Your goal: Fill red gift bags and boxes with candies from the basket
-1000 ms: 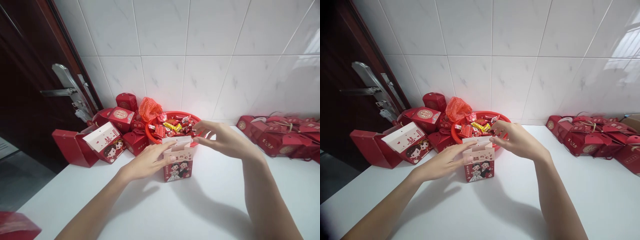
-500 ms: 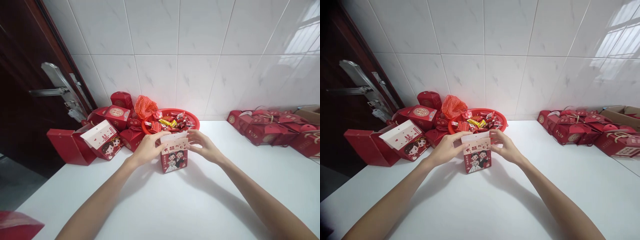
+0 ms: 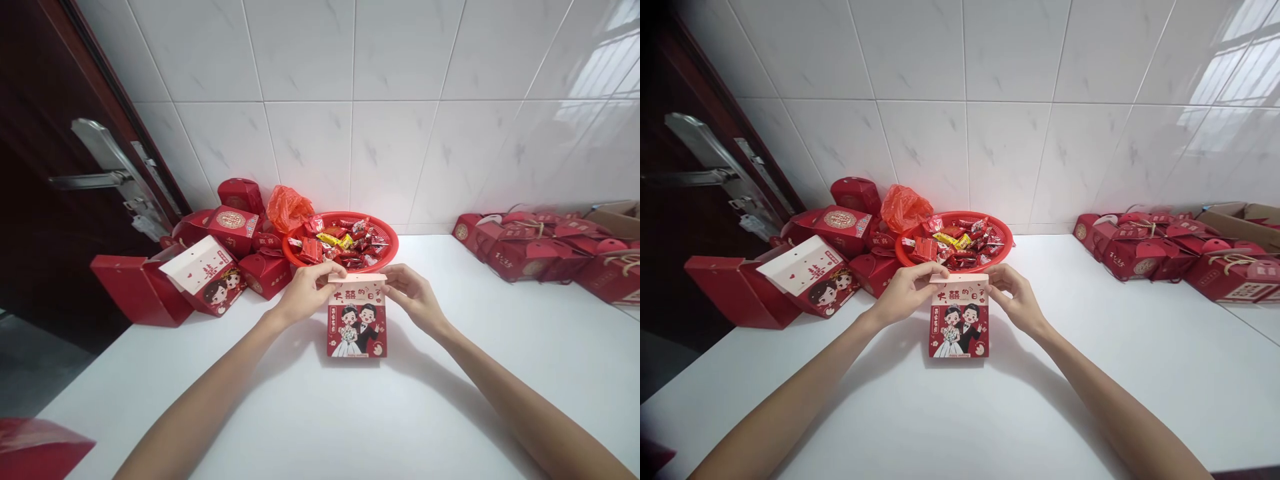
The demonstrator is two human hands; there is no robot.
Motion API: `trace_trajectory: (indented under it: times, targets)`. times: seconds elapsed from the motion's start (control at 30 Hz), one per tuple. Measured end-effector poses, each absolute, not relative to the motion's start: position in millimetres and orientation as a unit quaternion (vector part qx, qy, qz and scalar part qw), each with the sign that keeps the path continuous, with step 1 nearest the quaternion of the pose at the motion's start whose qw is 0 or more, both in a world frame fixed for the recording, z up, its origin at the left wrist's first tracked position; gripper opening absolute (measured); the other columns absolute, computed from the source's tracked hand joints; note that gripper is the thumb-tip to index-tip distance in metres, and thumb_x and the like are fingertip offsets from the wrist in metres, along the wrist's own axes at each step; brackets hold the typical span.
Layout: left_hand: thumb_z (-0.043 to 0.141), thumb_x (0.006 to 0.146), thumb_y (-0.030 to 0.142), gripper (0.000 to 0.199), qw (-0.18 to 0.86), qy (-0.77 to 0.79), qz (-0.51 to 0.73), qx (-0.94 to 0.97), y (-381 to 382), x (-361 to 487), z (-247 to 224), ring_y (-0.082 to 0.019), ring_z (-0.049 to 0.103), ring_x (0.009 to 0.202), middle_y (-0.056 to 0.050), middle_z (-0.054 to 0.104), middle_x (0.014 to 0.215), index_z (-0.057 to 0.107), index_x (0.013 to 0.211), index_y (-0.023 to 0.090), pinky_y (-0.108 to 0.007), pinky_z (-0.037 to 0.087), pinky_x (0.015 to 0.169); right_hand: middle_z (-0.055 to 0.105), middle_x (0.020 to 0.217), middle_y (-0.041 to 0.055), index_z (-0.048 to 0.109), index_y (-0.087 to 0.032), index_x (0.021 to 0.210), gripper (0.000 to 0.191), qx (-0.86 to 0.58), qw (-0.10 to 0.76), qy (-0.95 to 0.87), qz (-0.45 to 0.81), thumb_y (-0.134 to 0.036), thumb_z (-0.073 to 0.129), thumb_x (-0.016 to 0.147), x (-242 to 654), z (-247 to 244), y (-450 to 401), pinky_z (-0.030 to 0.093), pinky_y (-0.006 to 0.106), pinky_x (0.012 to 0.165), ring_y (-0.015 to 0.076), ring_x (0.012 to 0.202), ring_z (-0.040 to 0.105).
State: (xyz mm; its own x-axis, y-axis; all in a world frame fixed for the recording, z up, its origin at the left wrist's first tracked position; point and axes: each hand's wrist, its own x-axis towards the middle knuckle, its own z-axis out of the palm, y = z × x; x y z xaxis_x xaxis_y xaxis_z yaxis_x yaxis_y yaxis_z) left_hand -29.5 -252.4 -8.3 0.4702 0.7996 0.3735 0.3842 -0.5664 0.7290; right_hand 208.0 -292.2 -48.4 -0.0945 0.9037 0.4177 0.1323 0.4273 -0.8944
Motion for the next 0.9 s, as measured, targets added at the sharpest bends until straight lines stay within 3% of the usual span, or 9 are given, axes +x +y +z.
trace_trajectory:
  times: [0.2,0.43,0.53,0.63,0.8,0.9]
  targets:
    - [0.053,0.082,0.017,0.020,0.216,0.352,0.344,0.843,-253,-32,-8,-0.020,0.069,0.093,-0.004,0.076,0.099,0.070,0.094,0.019,-0.029,0.054,0.083,0.066,0.102,0.0074,0.061,-0.021,0.099,0.032,-0.398,0.543,-0.647,0.357,-0.049,0.067,0.086,204,-47,-297,0.056,0.037,0.080,0.0202,0.090,0.065]
    - [0.055,0.085,0.020,0.020,0.170,0.286,0.346,0.877,-255,-31,-11,-0.018,0.070,0.092,-0.006,0.076,0.101,0.070,0.098,0.018,-0.030,0.055,0.087,0.060,0.082,0.0013,0.053,-0.020,0.084,0.033,-0.433,0.571,-0.610,0.337,-0.052,0.062,0.088,195,-44,-299,0.051,0.030,0.069,0.0151,0.076,0.058]
    - [0.062,0.085,0.028,0.019,0.181,0.282,0.349,0.875,-257,-31,-10,-0.019,0.070,0.092,-0.007,0.076,0.101,0.071,0.098,0.017,-0.030,0.054,0.088,0.058,0.079,-0.0001,0.052,-0.020,0.085,0.035,-0.429,0.571,-0.603,0.356,-0.052,0.066,0.086,195,-46,-300,0.048,0.028,0.064,0.0141,0.072,0.057]
    - [0.056,0.091,0.032,0.021,0.218,0.297,0.336,0.867,-258,-32,-8,-0.019,0.070,0.090,-0.005,0.077,0.098,0.071,0.095,0.018,-0.029,0.054,0.088,0.058,0.076,-0.0005,0.051,-0.021,0.084,0.036,-0.424,0.564,-0.608,0.363,-0.054,0.067,0.085,196,-49,-300,0.048,0.027,0.061,0.0138,0.069,0.056]
    - [0.057,0.090,0.036,0.032,0.249,0.347,0.312,0.848,-257,-32,-7,-0.020,0.070,0.089,-0.003,0.076,0.095,0.066,0.116,0.020,-0.030,0.055,0.084,0.062,0.078,0.0012,0.053,-0.021,0.084,0.035,-0.427,0.559,-0.622,0.345,-0.053,0.066,0.086,198,-49,-303,0.050,0.028,0.062,0.0153,0.071,0.059]
    - [0.055,0.091,0.037,0.027,0.259,0.351,0.304,0.847,-258,-32,-5,-0.021,0.070,0.090,-0.004,0.077,0.098,0.071,0.103,0.019,-0.029,0.054,0.082,0.066,0.085,0.0044,0.059,-0.020,0.089,0.031,-0.434,0.547,-0.647,0.306,-0.050,0.064,0.088,199,-46,-305,0.052,0.031,0.069,0.0170,0.076,0.062]
